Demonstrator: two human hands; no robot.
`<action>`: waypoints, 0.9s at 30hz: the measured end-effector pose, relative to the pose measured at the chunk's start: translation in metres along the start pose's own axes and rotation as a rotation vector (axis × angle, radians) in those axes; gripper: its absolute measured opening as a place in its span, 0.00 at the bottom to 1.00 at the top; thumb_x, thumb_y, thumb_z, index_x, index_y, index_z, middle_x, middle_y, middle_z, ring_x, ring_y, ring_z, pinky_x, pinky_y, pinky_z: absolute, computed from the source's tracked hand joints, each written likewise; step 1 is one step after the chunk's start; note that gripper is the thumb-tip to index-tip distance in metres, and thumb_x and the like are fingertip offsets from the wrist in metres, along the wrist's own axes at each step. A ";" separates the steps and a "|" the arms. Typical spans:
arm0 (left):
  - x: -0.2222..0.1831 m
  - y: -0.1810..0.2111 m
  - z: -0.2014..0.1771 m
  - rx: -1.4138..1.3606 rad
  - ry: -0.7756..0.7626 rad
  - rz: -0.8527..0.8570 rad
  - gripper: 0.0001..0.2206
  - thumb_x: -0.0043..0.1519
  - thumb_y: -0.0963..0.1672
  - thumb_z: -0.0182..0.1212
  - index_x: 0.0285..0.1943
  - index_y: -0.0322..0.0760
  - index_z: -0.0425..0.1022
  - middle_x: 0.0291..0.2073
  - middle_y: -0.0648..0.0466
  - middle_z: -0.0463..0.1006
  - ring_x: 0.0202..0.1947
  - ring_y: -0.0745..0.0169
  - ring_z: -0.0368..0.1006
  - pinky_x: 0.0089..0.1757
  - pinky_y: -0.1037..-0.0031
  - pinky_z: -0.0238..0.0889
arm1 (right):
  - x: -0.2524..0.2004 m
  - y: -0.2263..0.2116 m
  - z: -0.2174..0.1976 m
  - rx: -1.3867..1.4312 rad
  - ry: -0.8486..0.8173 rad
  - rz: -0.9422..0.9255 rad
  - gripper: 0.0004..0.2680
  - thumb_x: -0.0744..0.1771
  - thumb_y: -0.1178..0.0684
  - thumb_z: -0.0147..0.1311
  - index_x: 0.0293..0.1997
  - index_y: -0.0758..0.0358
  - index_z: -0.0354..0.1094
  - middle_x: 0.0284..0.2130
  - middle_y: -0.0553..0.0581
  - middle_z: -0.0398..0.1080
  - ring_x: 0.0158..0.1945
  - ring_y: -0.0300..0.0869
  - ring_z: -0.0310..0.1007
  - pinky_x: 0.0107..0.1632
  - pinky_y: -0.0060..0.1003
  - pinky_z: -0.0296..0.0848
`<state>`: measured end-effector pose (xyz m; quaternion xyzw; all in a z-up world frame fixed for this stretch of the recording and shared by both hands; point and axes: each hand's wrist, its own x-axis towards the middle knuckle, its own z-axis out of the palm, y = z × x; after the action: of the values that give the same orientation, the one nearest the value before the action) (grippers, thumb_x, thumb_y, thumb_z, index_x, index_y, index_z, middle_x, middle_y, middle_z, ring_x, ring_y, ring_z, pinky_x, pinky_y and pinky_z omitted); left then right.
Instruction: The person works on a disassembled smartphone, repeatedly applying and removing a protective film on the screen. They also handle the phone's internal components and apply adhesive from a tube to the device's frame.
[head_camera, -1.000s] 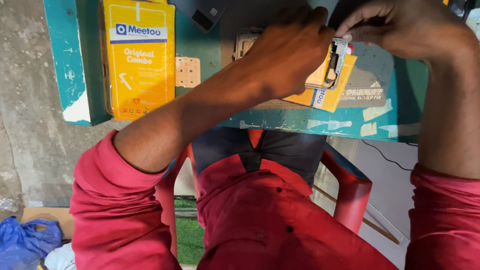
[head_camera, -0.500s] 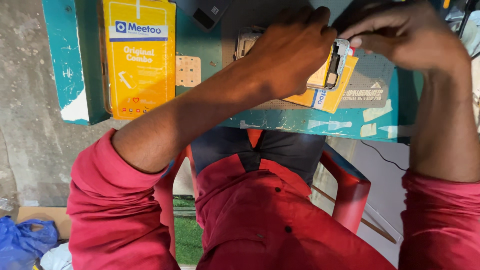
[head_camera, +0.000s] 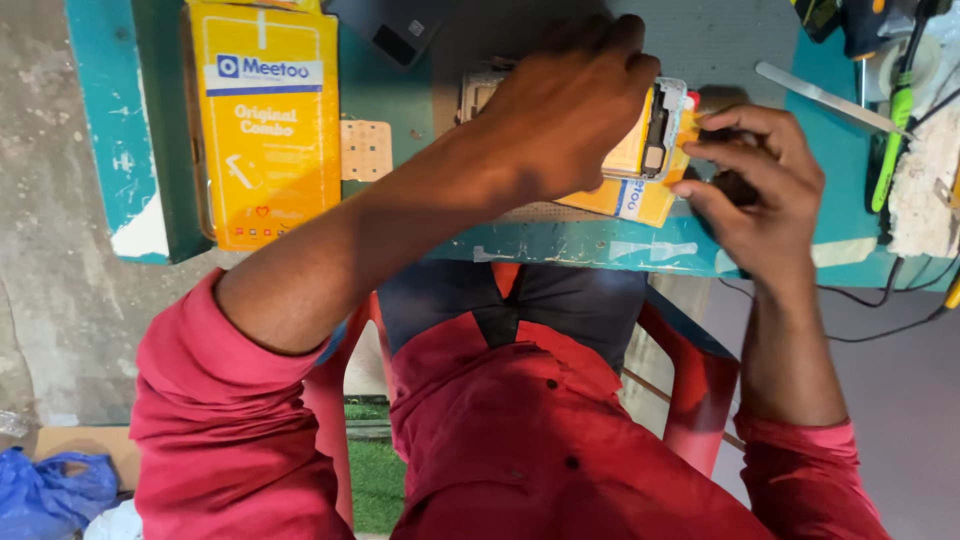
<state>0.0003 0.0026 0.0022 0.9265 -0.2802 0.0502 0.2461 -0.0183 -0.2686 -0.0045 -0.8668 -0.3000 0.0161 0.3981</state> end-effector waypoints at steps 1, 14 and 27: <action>-0.001 0.000 0.001 -0.007 0.003 -0.001 0.31 0.33 0.42 0.79 0.49 0.29 0.75 0.49 0.42 0.72 0.52 0.41 0.70 0.51 0.57 0.65 | -0.005 0.000 0.004 -0.022 0.020 -0.036 0.14 0.65 0.57 0.75 0.54 0.64 0.77 0.56 0.58 0.70 0.49 0.38 0.71 0.42 0.27 0.70; -0.001 -0.001 -0.001 -0.039 0.000 -0.003 0.34 0.34 0.45 0.81 0.51 0.29 0.75 0.49 0.41 0.72 0.53 0.40 0.69 0.50 0.54 0.64 | -0.002 -0.009 0.005 -0.260 0.038 -0.212 0.18 0.65 0.45 0.76 0.55 0.63 0.79 0.62 0.62 0.63 0.47 0.41 0.68 0.45 0.35 0.72; 0.001 0.001 -0.001 0.000 -0.028 -0.005 0.34 0.31 0.44 0.80 0.50 0.28 0.76 0.49 0.41 0.73 0.51 0.40 0.70 0.49 0.54 0.64 | 0.014 -0.039 0.003 -0.600 -0.075 -0.317 0.21 0.62 0.33 0.66 0.50 0.57 0.82 0.64 0.61 0.63 0.59 0.54 0.61 0.59 0.48 0.62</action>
<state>0.0006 0.0021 0.0040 0.9278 -0.2813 0.0366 0.2421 -0.0270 -0.2397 0.0238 -0.8867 -0.4367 -0.1032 0.1116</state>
